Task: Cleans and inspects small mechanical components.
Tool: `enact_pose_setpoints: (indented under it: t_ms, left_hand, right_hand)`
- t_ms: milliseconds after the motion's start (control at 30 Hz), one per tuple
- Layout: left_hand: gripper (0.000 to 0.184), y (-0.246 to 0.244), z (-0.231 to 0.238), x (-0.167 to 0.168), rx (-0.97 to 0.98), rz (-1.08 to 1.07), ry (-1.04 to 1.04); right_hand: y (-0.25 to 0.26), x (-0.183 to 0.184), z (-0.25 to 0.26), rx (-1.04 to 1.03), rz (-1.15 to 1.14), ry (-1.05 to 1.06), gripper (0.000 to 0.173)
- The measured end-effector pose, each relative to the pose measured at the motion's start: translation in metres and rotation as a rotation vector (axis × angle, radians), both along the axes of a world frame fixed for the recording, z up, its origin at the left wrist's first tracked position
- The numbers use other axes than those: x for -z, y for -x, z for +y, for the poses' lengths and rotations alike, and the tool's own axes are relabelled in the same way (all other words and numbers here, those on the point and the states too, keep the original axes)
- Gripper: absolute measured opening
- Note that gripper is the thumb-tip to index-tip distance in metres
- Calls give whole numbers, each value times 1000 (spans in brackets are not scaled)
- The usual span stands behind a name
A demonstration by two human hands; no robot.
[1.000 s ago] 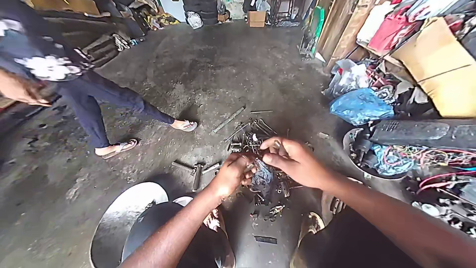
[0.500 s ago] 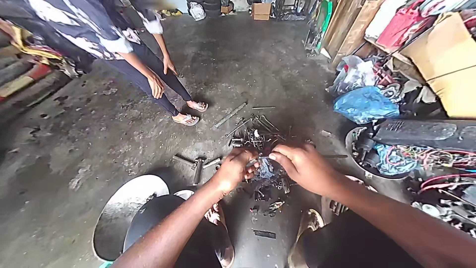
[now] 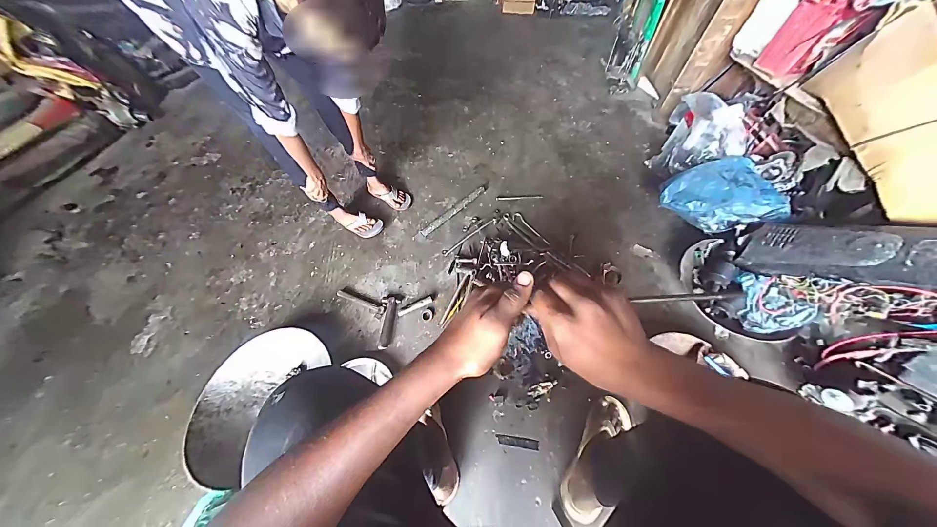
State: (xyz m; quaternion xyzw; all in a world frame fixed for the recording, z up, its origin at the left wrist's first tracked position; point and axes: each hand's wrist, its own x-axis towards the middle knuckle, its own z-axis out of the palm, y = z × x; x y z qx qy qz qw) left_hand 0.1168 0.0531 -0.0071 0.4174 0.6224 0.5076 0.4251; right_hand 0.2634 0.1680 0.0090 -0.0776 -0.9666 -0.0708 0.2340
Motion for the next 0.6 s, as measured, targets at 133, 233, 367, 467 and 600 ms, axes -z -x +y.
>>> enact_pose_setpoints:
  t_ms: [133, 233, 367, 467, 600]
  left_hand:
    - [57, 5, 1, 0, -8, 78, 53]
    - [56, 16, 3, 1, 12, 121, 60]
    - [35, 27, 2, 5, 153, 242, 62]
    - [50, 33, 5, 5, 302, 401, 45]
    - [57, 35, 2, 0, 354, 532, 52]
  right_hand:
    - [3, -2, 0, 49, -130, 143, 28]
    - [5, -25, 6, 81, -417, 415, 31]
    - [9, -24, 21, 66, -493, 757, 23]
    - [11, -12, 41, 63, -494, 1000, 34]
    - [11, -3, 46, -27, -564, 1141, 39]
